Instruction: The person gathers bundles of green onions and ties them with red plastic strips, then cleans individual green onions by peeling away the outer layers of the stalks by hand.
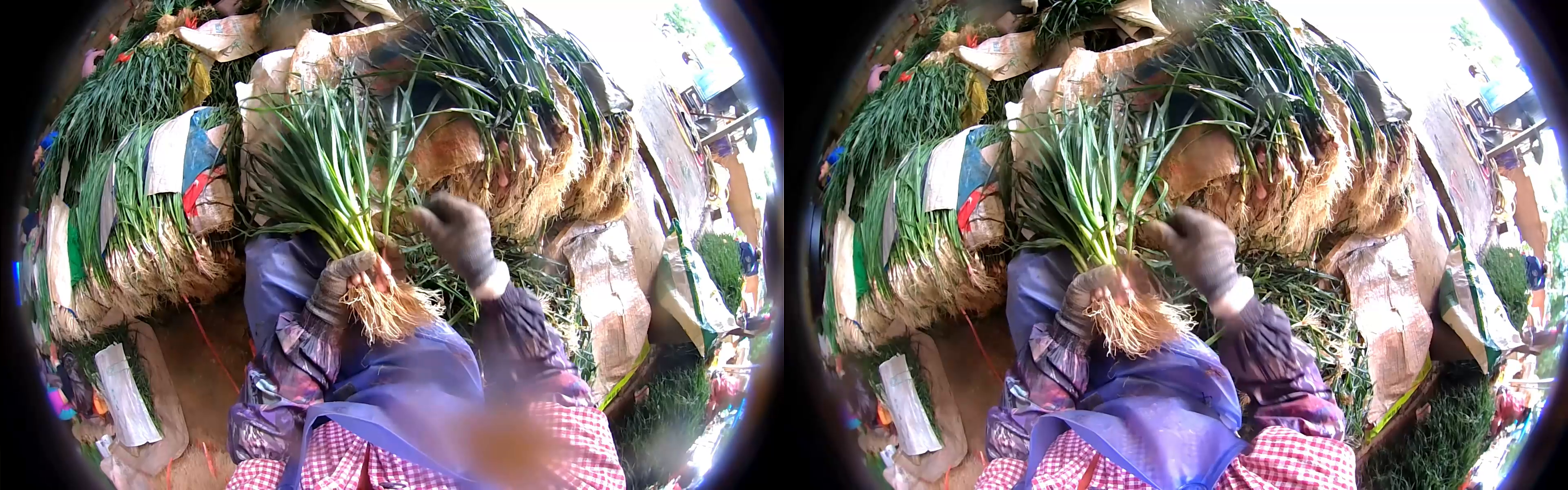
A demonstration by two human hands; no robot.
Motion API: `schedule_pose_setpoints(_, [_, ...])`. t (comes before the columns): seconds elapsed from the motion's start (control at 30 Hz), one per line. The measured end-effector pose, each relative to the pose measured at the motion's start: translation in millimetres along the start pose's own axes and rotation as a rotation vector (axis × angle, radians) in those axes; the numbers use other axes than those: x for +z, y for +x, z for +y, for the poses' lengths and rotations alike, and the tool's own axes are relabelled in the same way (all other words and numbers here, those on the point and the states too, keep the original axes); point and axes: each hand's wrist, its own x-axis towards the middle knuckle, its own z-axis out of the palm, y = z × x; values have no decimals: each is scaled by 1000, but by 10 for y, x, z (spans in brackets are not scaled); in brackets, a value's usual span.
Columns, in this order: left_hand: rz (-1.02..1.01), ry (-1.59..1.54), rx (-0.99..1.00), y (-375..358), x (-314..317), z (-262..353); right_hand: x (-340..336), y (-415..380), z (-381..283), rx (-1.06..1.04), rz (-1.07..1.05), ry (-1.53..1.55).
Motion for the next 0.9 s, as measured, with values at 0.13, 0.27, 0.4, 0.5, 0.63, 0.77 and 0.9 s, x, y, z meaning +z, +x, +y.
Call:
schedule_pose_setpoints(0.13, [46, -135, -201, 39, 38, 1, 354, 579, 239, 148, -203, 321])
schedule_pose_setpoints(0.27, [153, -141, -286, 25, 99, -11, 459, 400, -66, -215, 84, -512])
schedule_pose_setpoints(0.4, [143, -104, -251, 65, 19, -118, 287, 122, -56, -338, 122, -531])
schedule_pose_setpoints(0.5, [90, -54, -198, 118, -2, -16, 150, -304, 136, -138, 14, 75])
schedule_pose_setpoints(0.63, [60, -357, -34, 0, 240, 170, -292, -488, 575, 101, -568, -486])
schedule_pose_setpoints(0.77, [59, -536, -79, -15, 249, 161, -301, -222, 257, 101, -446, -682])
schedule_pose_setpoints(0.9, [-15, -549, -60, -36, 79, 92, 151, 349, 60, -373, 123, -567])
